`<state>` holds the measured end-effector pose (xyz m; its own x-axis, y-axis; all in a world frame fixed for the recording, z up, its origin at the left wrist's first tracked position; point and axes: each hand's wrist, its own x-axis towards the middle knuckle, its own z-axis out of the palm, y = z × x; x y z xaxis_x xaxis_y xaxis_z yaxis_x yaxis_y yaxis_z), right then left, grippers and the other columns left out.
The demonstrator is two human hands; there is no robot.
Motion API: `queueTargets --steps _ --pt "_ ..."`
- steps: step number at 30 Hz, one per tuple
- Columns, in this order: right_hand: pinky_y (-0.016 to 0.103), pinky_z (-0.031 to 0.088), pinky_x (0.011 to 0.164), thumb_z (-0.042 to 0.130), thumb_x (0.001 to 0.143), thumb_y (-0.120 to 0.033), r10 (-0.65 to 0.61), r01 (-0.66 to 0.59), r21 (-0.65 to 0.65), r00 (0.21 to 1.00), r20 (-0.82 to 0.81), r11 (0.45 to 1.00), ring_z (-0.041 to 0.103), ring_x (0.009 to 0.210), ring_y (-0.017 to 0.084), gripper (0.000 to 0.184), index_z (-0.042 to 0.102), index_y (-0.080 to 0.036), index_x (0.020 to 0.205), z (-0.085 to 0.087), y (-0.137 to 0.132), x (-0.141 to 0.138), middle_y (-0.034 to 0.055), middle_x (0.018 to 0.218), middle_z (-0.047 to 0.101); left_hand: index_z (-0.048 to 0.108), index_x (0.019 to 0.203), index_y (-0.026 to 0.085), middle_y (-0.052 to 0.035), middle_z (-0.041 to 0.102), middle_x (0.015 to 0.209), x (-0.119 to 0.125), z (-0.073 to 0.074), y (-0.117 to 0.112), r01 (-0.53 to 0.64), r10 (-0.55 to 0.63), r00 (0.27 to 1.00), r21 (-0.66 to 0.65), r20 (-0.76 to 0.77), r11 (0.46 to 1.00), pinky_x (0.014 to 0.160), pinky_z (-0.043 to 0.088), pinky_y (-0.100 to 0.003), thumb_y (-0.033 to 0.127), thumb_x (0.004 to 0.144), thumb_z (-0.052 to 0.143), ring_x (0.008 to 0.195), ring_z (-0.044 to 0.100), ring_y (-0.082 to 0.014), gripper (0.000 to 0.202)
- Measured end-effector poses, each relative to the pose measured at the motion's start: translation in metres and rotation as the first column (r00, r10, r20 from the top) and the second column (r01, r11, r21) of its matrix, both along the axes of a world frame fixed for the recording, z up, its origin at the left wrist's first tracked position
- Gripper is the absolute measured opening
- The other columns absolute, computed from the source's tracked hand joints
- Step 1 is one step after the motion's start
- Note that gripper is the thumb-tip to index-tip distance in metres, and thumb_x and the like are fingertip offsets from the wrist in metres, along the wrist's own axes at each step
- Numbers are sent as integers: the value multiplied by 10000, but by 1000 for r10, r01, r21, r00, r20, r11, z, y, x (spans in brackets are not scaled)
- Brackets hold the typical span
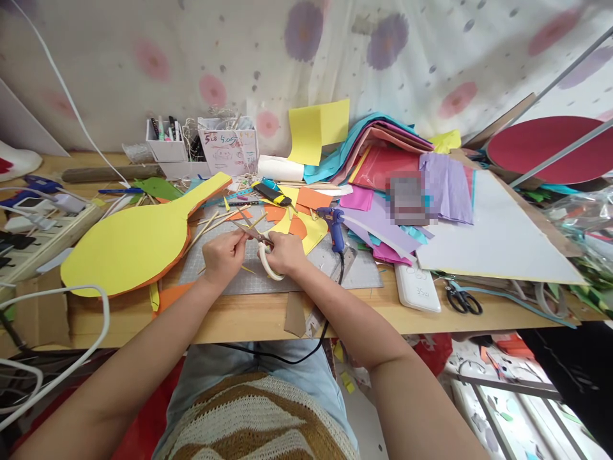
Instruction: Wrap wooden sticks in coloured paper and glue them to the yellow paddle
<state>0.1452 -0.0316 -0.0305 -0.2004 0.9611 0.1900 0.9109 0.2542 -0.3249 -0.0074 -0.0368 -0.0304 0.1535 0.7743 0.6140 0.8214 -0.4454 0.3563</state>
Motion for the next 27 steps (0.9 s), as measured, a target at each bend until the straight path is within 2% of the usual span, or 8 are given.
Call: queueTargets --steps 10,14,17,20,24,27 --pt "245 304 602 492 703 -344 94 -92 61 995 -28 994 528 755 159 170 500 -187 769 -1 6 5 26 793 603 639 709 194 4 659 638 1 -2 -1 78 -54 984 -139 171 987 556 342 -212 254 847 403 545 562 -98 280" --pt "251 330 634 494 714 -335 119 -119 88 993 -4 989 522 784 173 184 511 -177 807 1 8 9 45 830 598 636 724 197 17 672 680 2 1 -2 62 -20 980 -211 197 976 571 353 -203 232 833 411 543 554 -89 253" --pt "268 357 689 498 734 -369 106 -109 110 994 37 988 521 822 190 241 530 -168 863 2 8 17 74 892 590 639 753 207 27 683 738 1 6 -2 22 38 978 -288 203 957 576 353 -206 240 836 400 545 549 -87 255" --pt "291 379 727 474 761 -447 25 -29 41 996 81 999 525 859 209 330 546 -160 910 3 7 26 98 935 578 642 798 234 43 679 732 -4 11 -1 -34 104 981 -381 165 924 552 333 -215 310 848 387 558 551 -95 271" --pt "337 383 810 464 757 -506 -81 92 -49 979 189 995 505 954 256 442 546 -130 976 2 6 31 139 1002 552 642 850 254 26 675 732 -12 14 3 -176 210 977 -449 25 876 548 312 -232 360 850 369 623 573 -127 293" --pt "362 368 867 508 731 -494 -95 125 -99 961 259 987 477 1008 284 486 534 -107 1025 3 9 35 166 1057 524 644 860 249 -6 666 710 -17 14 7 -288 280 956 -437 -84 852 544 299 -247 433 852 336 665 580 -159 359"
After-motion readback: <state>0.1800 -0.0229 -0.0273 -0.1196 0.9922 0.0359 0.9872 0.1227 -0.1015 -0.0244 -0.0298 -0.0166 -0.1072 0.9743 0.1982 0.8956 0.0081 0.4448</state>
